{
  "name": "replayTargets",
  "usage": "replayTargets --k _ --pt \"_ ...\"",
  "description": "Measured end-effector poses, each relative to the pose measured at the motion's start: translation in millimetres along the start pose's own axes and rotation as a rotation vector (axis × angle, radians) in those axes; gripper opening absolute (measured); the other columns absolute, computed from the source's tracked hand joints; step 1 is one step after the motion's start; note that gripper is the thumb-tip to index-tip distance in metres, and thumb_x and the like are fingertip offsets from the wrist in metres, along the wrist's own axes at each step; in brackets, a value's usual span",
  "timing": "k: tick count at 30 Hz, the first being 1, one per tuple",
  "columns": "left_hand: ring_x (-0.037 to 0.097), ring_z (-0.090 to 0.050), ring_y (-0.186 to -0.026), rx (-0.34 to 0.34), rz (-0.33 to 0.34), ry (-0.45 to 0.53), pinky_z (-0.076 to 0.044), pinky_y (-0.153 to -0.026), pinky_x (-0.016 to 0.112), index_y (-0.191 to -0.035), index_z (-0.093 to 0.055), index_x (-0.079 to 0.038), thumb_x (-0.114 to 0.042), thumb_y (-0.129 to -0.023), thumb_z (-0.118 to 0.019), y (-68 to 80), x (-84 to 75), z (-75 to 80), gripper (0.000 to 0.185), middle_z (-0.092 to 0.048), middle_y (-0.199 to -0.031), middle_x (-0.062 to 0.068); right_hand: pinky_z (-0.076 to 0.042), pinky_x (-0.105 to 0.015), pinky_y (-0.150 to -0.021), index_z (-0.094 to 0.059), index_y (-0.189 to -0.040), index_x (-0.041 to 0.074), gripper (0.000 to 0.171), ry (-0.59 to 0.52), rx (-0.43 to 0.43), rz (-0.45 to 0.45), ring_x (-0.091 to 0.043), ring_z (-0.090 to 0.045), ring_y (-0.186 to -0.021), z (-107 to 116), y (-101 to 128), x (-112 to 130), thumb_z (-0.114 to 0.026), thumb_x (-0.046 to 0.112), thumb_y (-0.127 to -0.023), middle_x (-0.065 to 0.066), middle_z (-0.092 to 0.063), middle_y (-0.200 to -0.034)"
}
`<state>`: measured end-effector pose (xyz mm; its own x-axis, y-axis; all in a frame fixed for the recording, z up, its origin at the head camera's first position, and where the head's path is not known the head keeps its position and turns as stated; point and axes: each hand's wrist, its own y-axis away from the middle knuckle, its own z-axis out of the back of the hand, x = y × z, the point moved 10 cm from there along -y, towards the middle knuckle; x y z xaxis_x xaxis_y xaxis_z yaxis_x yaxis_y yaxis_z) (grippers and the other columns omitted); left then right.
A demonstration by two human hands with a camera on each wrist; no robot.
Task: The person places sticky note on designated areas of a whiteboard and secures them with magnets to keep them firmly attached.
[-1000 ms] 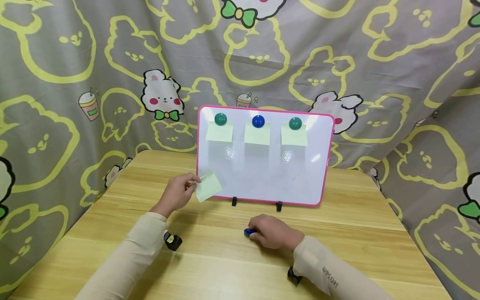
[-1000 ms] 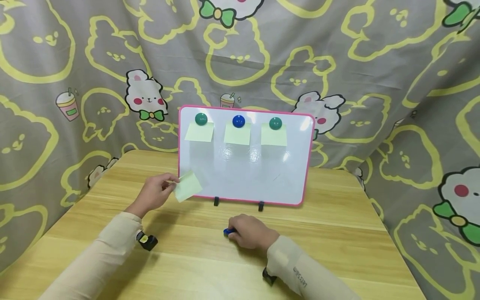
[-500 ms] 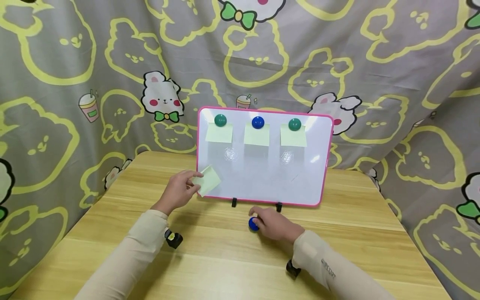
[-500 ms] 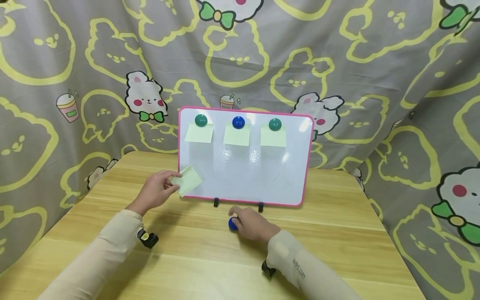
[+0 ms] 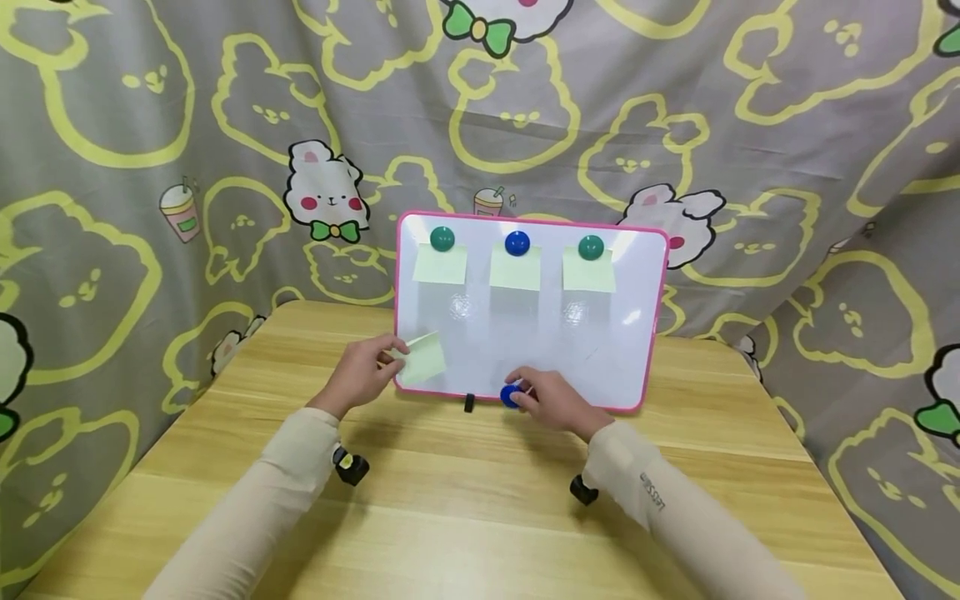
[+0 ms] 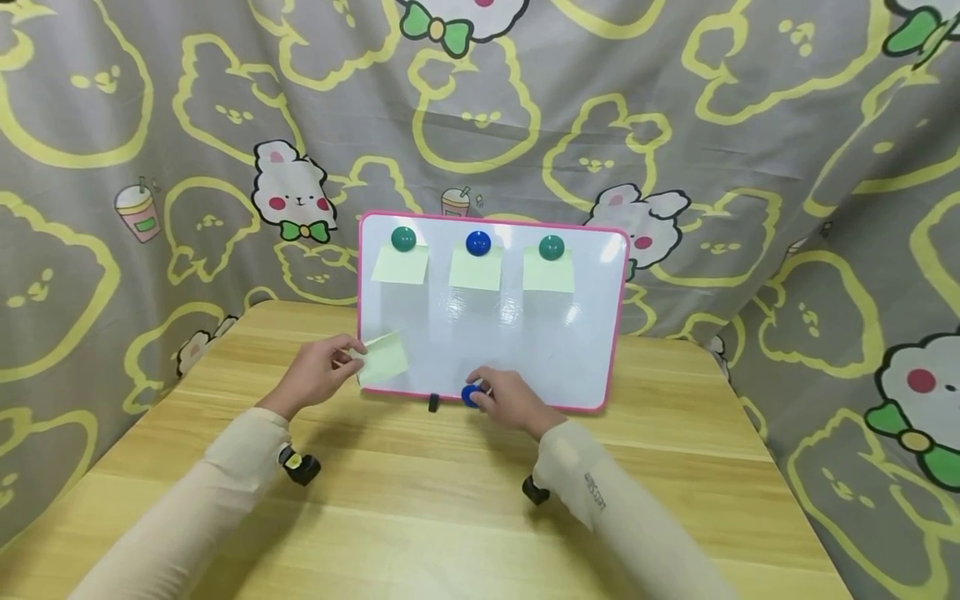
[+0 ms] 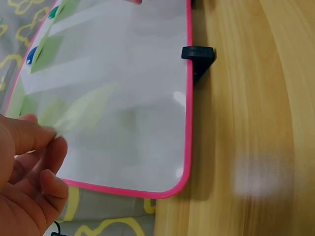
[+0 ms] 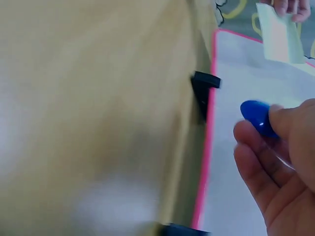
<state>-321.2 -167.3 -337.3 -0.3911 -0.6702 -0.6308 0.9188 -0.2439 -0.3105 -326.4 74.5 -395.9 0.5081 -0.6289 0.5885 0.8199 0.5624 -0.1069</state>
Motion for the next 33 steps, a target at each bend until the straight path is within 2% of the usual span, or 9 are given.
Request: replayTargets --k 4,7,10,12,16,20,24,29,33 --pt "0.024 -0.065 -0.080 -0.004 -0.007 0.017 -0.050 -0.057 0.033 -0.113 -0.066 -0.006 -0.001 -0.093 -0.054 -6.6 -0.4 -0.8 0.024 -0.066 -0.107 0.019 -0.053 -0.027 -0.063 -0.063 -0.115 0.007 0.019 -0.002 -0.035 -0.025 -0.013 -0.063 -0.073 14 -14 1 -0.059 0.013 -0.098 -0.004 -0.067 -0.088" --pt "0.020 -0.058 -0.067 0.007 0.013 0.030 -0.044 -0.052 0.031 -0.120 -0.064 -0.007 0.000 -0.093 -0.050 -12.0 1.4 -1.5 0.031 -0.063 -0.095 0.017 -0.052 -0.028 -0.059 -0.061 -0.119 0.008 0.022 -0.026 -0.070 -0.031 -0.016 -0.065 -0.070 21 -24 4 -0.057 0.011 -0.098 -0.004 -0.067 -0.083" --pt "0.019 -0.051 -0.062 0.019 0.021 0.037 -0.043 -0.053 0.031 -0.122 -0.063 -0.006 -0.001 -0.092 -0.053 -16.7 1.4 -2.2 0.032 -0.054 -0.083 0.012 -0.051 -0.028 -0.059 -0.062 -0.119 0.009 0.023 -0.044 -0.100 -0.033 -0.017 -0.066 -0.069 26 -33 7 -0.058 0.011 -0.097 -0.002 -0.066 -0.079" --pt "0.018 -0.051 -0.065 0.029 0.015 0.039 -0.044 -0.056 0.031 -0.122 -0.062 -0.006 0.000 -0.090 -0.056 -19.4 0.9 -3.4 0.033 -0.051 -0.081 0.011 -0.051 -0.028 -0.061 -0.062 -0.118 0.010 0.022 -0.048 -0.108 -0.046 -0.015 -0.065 -0.069 26 -38 7 -0.061 0.013 -0.096 0.000 -0.066 -0.080" --pt "0.020 -0.052 -0.071 0.057 0.000 0.048 -0.046 -0.063 0.033 -0.123 -0.062 -0.006 0.001 -0.087 -0.062 -24.0 0.0 -7.6 0.037 -0.056 -0.085 0.011 -0.053 -0.028 -0.068 -0.060 -0.119 0.010 0.028 -0.072 -0.115 -0.080 -0.013 -0.063 -0.072 24 -45 6 -0.067 0.014 -0.092 -0.001 -0.066 -0.086" --pt "0.023 -0.054 -0.077 0.089 0.000 0.065 -0.047 -0.066 0.034 -0.124 -0.061 -0.009 0.003 -0.088 -0.061 -29.3 1.0 -13.0 0.038 -0.057 -0.102 0.016 -0.054 -0.030 -0.071 -0.059 -0.120 0.010 0.031 -0.108 -0.144 -0.106 -0.015 -0.062 -0.075 25 -51 8 -0.069 0.015 -0.091 -0.003 -0.065 -0.090" --pt "0.027 -0.059 -0.085 0.112 0.001 0.079 -0.053 -0.070 0.038 -0.123 -0.057 -0.011 0.003 -0.088 -0.061 -35.2 3.2 -17.6 0.038 -0.057 -0.114 0.021 -0.054 -0.031 -0.074 -0.058 -0.121 0.012 0.028 -0.136 -0.184 -0.121 -0.015 -0.063 -0.080 26 -57 12 -0.065 0.017 -0.094 -0.003 -0.064 -0.093" --pt "0.031 -0.064 -0.089 0.091 0.027 0.105 -0.054 -0.075 0.043 -0.115 -0.050 -0.008 0.002 -0.086 -0.067 -39.7 10.4 -18.4 0.035 -0.061 -0.109 0.022 -0.054 -0.030 -0.075 -0.058 -0.123 0.013 0.027 -0.142 -0.219 -0.099 -0.016 -0.063 -0.084 24 -68 21 -0.061 0.016 -0.096 -0.004 -0.065 -0.100" --pt "0.032 -0.064 -0.090 0.055 0.048 0.105 -0.054 -0.077 0.044 -0.114 -0.050 -0.006 0.001 -0.085 -0.069 -39.9 15.9 -16.1 0.035 -0.062 -0.106 0.022 -0.055 -0.030 -0.076 -0.058 -0.125 0.014 0.030 -0.178 -0.225 -0.071 -0.015 -0.064 -0.083 19 -76 28 -0.062 0.016 -0.096 -0.005 -0.066 -0.105"
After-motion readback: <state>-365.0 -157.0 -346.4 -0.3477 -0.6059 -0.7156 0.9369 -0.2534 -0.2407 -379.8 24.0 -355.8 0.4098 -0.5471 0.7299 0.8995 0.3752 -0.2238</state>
